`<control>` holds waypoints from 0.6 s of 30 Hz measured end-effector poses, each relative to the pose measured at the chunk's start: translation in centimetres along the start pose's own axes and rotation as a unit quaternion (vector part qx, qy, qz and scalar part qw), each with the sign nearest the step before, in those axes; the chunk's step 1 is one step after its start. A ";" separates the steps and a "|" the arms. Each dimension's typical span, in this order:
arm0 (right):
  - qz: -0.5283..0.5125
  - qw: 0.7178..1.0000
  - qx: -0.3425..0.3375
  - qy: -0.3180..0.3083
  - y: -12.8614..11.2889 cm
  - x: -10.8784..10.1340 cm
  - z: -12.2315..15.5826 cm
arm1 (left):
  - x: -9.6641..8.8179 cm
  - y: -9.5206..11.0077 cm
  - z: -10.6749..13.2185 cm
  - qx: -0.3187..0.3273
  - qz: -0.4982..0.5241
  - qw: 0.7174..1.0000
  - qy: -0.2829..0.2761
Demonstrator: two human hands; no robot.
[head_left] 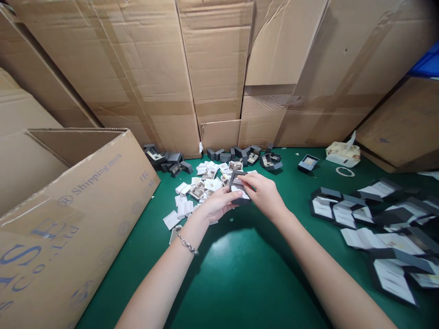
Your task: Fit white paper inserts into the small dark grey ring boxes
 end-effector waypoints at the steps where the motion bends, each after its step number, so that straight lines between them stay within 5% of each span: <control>1: 0.000 1.000 0.000 -0.004 0.0 0.1 0.0 | 0.1 0.0 0.1 -0.001 0.001 1.000 0.001; 11: -0.030 0.998 0.061 -0.019 1.1 0.7 0.1 | 0.4 0.1 0.4 -0.011 0.004 1.000 0.005; 18: -0.016 1.000 0.016 0.021 0.1 -0.2 0.3 | 0.7 0.5 0.4 0.007 -0.006 1.000 -0.016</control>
Point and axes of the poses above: each hand's wrist, its own z-axis away from the middle knuckle, its own x-axis out of the palm, y = z × x, the point moved 9 cm from there along -z, towards the middle knuckle, and after that the axes turned 10 degrees about -y, right-handed, at the moved point
